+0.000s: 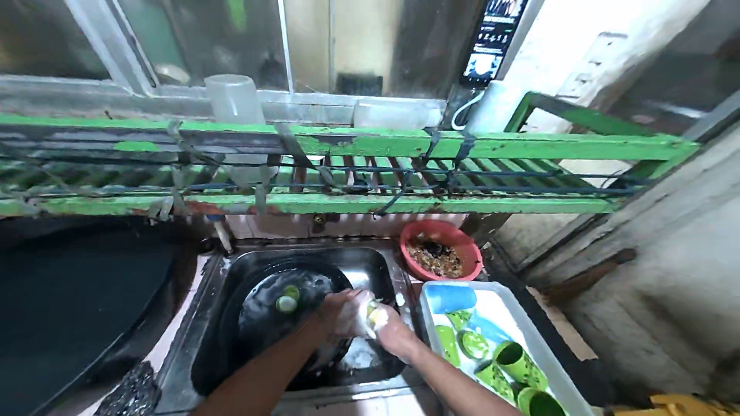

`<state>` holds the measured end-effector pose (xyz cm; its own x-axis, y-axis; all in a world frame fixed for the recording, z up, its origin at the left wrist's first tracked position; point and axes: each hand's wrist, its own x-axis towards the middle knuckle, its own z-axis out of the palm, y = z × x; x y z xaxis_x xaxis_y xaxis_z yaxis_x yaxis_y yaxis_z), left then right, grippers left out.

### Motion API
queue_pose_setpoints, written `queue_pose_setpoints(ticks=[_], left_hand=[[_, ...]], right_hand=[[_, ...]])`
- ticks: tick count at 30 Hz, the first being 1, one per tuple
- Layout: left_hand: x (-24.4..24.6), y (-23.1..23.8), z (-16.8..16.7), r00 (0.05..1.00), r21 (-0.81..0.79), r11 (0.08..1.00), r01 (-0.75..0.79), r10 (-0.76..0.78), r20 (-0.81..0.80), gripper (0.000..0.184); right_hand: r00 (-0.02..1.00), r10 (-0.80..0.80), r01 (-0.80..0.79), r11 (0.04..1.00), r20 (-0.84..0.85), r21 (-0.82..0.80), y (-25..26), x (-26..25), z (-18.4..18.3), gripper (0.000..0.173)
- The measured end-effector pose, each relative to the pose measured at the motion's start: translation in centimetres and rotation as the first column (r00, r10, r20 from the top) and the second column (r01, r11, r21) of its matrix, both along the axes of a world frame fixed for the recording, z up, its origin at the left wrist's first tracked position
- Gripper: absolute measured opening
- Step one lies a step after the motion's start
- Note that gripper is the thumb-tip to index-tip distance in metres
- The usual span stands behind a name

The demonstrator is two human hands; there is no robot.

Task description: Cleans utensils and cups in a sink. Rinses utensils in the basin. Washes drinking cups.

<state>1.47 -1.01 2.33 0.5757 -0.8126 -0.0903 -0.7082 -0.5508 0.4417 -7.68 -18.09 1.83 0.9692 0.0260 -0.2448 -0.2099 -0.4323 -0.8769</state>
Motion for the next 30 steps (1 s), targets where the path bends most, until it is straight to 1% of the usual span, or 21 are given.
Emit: queue_pose_setpoints(ticks=[1,2,3,4,5,7,8,9,10,12,14,16,17,18,19,21,23,24,26,28,30], left_hand=[[0.7,0.8,-0.6,0.992,0.044,0.998,0.044,-0.039,-0.121,0.076],[0.9,1.2,-1.3,0.975,0.048,0.995,0.085,-0.073,-0.21,0.076],[0.4,1.2,-1.8,0.964,0.028,0.994,0.107,-0.097,-0.249,0.074],[-0.5,0.9,-1.8,0.964,-0.007,0.996,0.091,-0.09,-0.249,0.074],[-1.4,0.6,-1.3,0.976,-0.031,0.999,0.036,-0.042,-0.214,0.073],[-3.0,0.1,-2.0,0.991,-0.138,0.986,-0.097,0.083,-0.105,0.075],[-3.2,-0.1,-2.8,0.991,-0.188,0.973,-0.132,0.127,-0.039,0.073],[-3.2,-0.1,-3.7,0.988,-0.219,0.965,-0.146,0.153,0.019,0.07],[-3.0,0.2,-4.5,0.984,-0.223,0.963,-0.152,0.169,0.056,0.065],[-2.0,1.9,-6.0,0.972,-0.152,0.965,-0.215,0.227,0.061,0.054],[-0.3,4.0,-7.8,0.94,0.055,0.939,-0.34,0.34,0.011,0.053],[0.2,4.3,-7.9,0.896,0.233,0.87,-0.433,0.443,0.013,0.062],[-0.2,3.4,-6.9,0.884,0.26,0.851,-0.457,0.467,0.023,0.069],[-1.0,1.9,-5.8,0.882,0.213,0.858,-0.468,0.47,0.044,0.073],[-1.9,-0.3,-4.6,0.892,0.118,0.885,-0.451,0.444,0.08,0.068],[-4.1,-6.7,-1.8,0.939,-0.1,0.937,-0.334,0.34,0.052,0.043],[-6.3,-14.0,1.0,0.954,-0.216,0.931,-0.295,0.297,-0.023,0.037],[-7.1,-17.3,2.6,0.935,-0.127,0.928,-0.35,0.337,-0.113,0.043],[-7.4,-22.9,3.2,0.815,0.035,0.876,-0.48,0.46,-0.352,0.058],[-7.4,-26.3,0.3,0.612,0.027,0.76,-0.649,0.543,-0.575,0.067],[-7.7,-27.9,-3.2,0.439,-0.047,0.584,-0.81,0.552,-0.709,0.075]], right_hand=[[0.977,0.213,-0.213,0.95,-0.024,-0.23,-0.5,0.0,0.6,0.043],[0.914,0.396,-0.395,0.817,-0.09,-0.42,-0.8,0.1,1.3,0.042],[0.851,0.503,-0.5,0.689,-0.151,-0.525,-0.8,0.2,1.7,0.039],[0.83,0.528,-0.529,0.642,-0.181,-0.554,-0.7,0.2,2.0,0.035],[0.865,0.479,-0.482,0.711,-0.148,-0.512,-0.6,0.2,1.8,0.035],[0.985,0.171,-0.174,0.969,-0.031,-0.178,0.2,-0.3,0.4,0.038],[0.999,-0.002,0.003,1.0,-0.048,0.023,0.7,-0.5,0.0,0.036],[0.989,-0.122,0.134,0.979,-0.081,0.155,1.1,-0.8,-0.4,0.034],[0.98,-0.181,0.196,0.959,-0.087,0.207,1.2,-1.1,-0.5,0.032],[0.984,-0.176,0.174,0.98,0.006,0.097,-0.2,-1.9,0.4,0.04],[0.986,-0.141,0.158,0.965,0.092,-0.211,-3.5,-3.7,2.9,0.058],[0.975,-0.211,0.214,0.83,0.065,-0.516,-7.5,-6.5,6.4,0.063],[0.967,-0.255,0.211,0.753,0.019,-0.623,-9.6,-7.7,7.5,0.061],[0.958,-0.285,0.195,0.685,-0.012,-0.702,-11.6,-8.6,7.9,0.059],[0.954,-0.298,0.168,0.63,-0.036,-0.758,-13.5,-9.1,7.3,0.056],[0.957,-0.281,0.103,0.555,-0.071,-0.825,-17.0,-9.2,4.6,0.054],[0.946,-0.278,0.037,0.602,-0.166,-0.798,-19.8,-8.4,1.3,0.07],[0.933,-0.28,0.006,0.642,-0.227,-0.767,-21.0,-7.9,0.0,0.08],[0.915,-0.278,-0.002,0.722,-0.293,-0.692,-22.6,-7.4,-0.9,0.089],[0.909,-0.249,-0.034,0.755,-0.334,-0.655,-24.2,-7.3,-1.1,0.092],[0.91,-0.229,-0.035,0.79,-0.347,-0.613,-25.9,-7.0,-1.8,0.088]])
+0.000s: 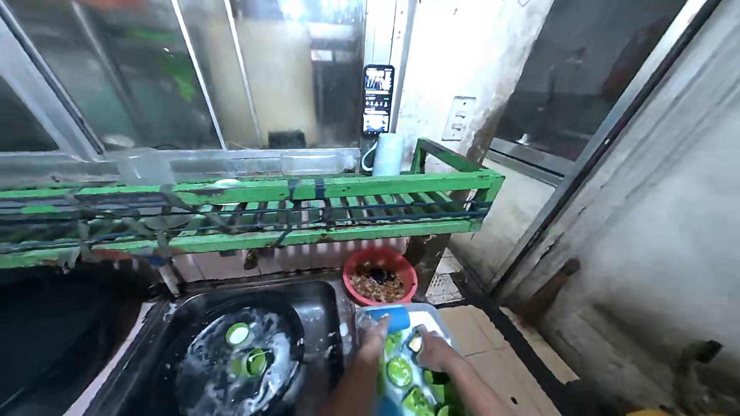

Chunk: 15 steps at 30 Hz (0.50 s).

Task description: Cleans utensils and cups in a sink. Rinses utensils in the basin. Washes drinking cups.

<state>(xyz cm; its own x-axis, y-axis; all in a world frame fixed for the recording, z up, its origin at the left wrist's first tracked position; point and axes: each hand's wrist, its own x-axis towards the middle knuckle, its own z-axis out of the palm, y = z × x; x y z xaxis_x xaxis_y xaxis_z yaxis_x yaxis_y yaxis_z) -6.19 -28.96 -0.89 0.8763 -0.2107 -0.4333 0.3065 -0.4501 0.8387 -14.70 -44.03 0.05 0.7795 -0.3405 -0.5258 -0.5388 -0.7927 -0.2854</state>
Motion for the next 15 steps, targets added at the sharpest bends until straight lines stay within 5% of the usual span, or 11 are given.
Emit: queue_pose_setpoints(ticks=[3,6,8,12,15], left_hand=[[-0.5,-1.0,-1.5,0.991,-0.238,0.962,-0.137,0.131,-0.038,0.071],[-1.4,0.4,0.0,0.99,0.051,0.998,0.036,-0.043,0.133,0.06],[-2.2,1.6,2.0,0.965,0.26,0.962,0.088,-0.147,0.217,0.055],[-6.2,2.1,3.5,0.885,0.156,0.98,0.124,-0.18,0.429,0.04],[-8.4,2.3,6.0,0.811,0.302,0.906,0.295,-0.405,0.423,0.046]], right_hand=[[1.0,0.0,0.002,0.994,-0.013,0.109,-1.7,1.4,-1.2,0.08],[0.991,-0.065,0.029,0.957,0.114,0.288,-2.4,1.0,-1.7,0.06],[0.932,-0.173,0.053,0.935,0.319,0.352,-1.2,-0.5,1.1,0.052],[0.722,0.048,-0.22,0.962,0.691,0.163,3.8,-1.5,4.7,0.069],[0.801,0.064,-0.225,0.954,0.595,0.199,3.4,2.3,6.4,0.055]])
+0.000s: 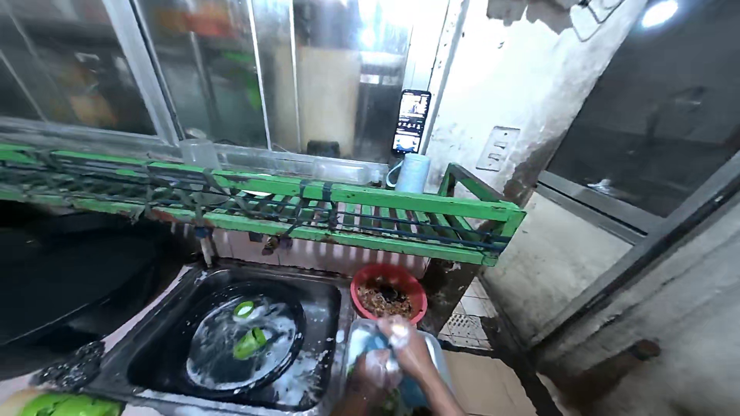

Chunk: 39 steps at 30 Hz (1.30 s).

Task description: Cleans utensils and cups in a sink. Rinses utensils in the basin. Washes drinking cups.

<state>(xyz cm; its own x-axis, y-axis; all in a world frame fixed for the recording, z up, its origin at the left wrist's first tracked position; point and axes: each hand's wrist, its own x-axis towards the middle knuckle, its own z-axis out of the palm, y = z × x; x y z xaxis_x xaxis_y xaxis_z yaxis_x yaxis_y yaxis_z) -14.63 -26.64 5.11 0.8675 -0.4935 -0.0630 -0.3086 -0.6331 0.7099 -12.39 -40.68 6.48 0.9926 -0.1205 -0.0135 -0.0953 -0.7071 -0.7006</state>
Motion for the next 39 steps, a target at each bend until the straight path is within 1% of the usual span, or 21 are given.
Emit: queue_pose_setpoints(ticks=[3,5,6,8,9,11,13,14,16,17,19,21,23,26,27,29,32,34,36,37,39], left_hand=[[-0.5,0.8,-0.2,0.999,0.029,0.999,-0.044,0.044,0.005,0.044],[-0.3,0.9,-1.7,0.986,-0.103,0.981,-0.163,0.159,-0.045,0.044],[-0.5,1.2,-1.7,0.99,-0.166,0.976,-0.14,0.136,-0.034,0.041],[-1.6,2.6,-0.1,0.995,-0.222,0.972,0.076,-0.058,0.085,0.035],[-1.9,3.2,0.5,0.982,-0.308,0.935,0.174,-0.144,0.12,0.031],[-1.0,4.2,1.1,0.959,-0.519,0.81,0.273,-0.269,0.085,0.03],[0.2,4.8,0.3,0.959,-0.55,0.787,0.281,-0.249,0.135,0.039],[0.4,4.8,-0.9,0.974,-0.562,0.796,0.224,-0.166,0.153,0.04],[-1.0,4.2,-2.4,0.996,-0.616,0.784,-0.079,0.081,-0.025,0.044],[-2.7,3.1,-2.6,0.954,-0.659,0.691,-0.298,0.181,-0.241,0.051],[-5.5,0.3,-2.0,0.765,-0.619,0.469,-0.63,0.239,-0.597,0.062],[-5.9,-0.2,-0.5,0.644,-0.501,0.432,-0.75,0.303,-0.702,0.055],[-4.3,1.2,-0.8,0.679,-0.462,0.528,-0.712,0.351,-0.645,0.046],[-4.2,1.9,-0.8,0.705,-0.499,0.558,-0.663,0.241,-0.667,0.049],[-4.6,1.7,-0.5,0.65,-0.476,0.54,-0.694,0.185,-0.737,0.052],[-4.4,1.9,-0.6,0.546,-0.435,0.471,-0.768,0.125,-0.828,0.056],[-2.0,4.7,-1.0,0.619,-0.537,0.411,-0.737,0.092,-0.78,0.048],[-2.2,6.7,0.8,0.671,-0.565,0.496,-0.66,0.051,-0.74,0.044],[-2.2,9.0,1.9,0.787,-0.54,0.68,-0.496,0.089,-0.611,0.058],[-1.5,10.3,1.7,0.884,-0.474,0.807,-0.352,0.122,-0.45,0.074],[1.1,13.2,0.5,0.991,-0.317,0.942,-0.112,0.084,-0.101,0.088]], right_hand=[[0.994,-0.017,0.001,0.99,-0.112,-0.143,1.9,-0.8,0.3,0.064],[1.0,-0.015,0.017,0.966,0.011,-0.256,3.6,-2.7,-0.2,0.063],[1.0,-0.01,0.011,0.978,0.005,-0.208,3.1,-2.7,-0.2,0.056],[0.979,0.088,-0.05,0.978,-0.181,0.204,-0.3,-1.6,0.1,0.052],[0.941,0.228,-0.088,0.877,-0.249,0.472,-2.3,-1.7,-0.2,0.052],[0.889,0.446,-0.143,0.482,-0.101,0.864,-3.7,-2.4,-2.0,0.047],[0.918,0.396,-0.112,0.208,0.021,0.972,-3.3,-3.1,-3.7,0.058],[0.955,0.297,-0.079,0.196,0.018,0.977,-3.0,-3.7,-3.7,0.058],[0.999,-0.006,0.039,0.437,-0.04,0.898,-1.5,-3.9,-2.0,0.045],[0.992,-0.119,0.097,0.605,-0.03,0.79,-0.4,-3.8,-1.4,0.04],[0.982,-0.175,0.119,0.864,0.07,0.489,2.1,-4.1,-1.3,0.04],[0.987,-0.11,0.089,0.982,0.121,0.168,4.7,-5.9,-1.0,0.052],[0.984,-0.019,0.026,0.999,0.176,-0.036,6.9,-8.4,-0.9,0.062],[0.984,-0.075,0.072,0.997,0.161,0.028,6.6,-6.4,-0.5,0.053],[0.984,-0.13,0.117,0.988,0.126,0.102,6.0,-4.6,-0.5,0.049],[0.992,-0.116,0.112,0.992,0.053,0.065,6.4,-3.7,0.0,0.053],[0.997,-0.034,0.036,0.999,0.072,-0.028,9.6,-4.9,0.6,0.074],[0.987,-0.104,0.092,0.991,0.119,0.098,9.4,-3.6,1.9,0.071],[0.983,-0.135,0.103,0.968,0.128,0.229,8.2,-1.5,3.2,0.061],[0.989,-0.087,0.057,0.97,0.117,0.238,8.0,-1.2,3.8,0.055],[0.992,0.112,-0.121,0.98,0.065,0.159,8.8,-1.9,5.1,0.045]])
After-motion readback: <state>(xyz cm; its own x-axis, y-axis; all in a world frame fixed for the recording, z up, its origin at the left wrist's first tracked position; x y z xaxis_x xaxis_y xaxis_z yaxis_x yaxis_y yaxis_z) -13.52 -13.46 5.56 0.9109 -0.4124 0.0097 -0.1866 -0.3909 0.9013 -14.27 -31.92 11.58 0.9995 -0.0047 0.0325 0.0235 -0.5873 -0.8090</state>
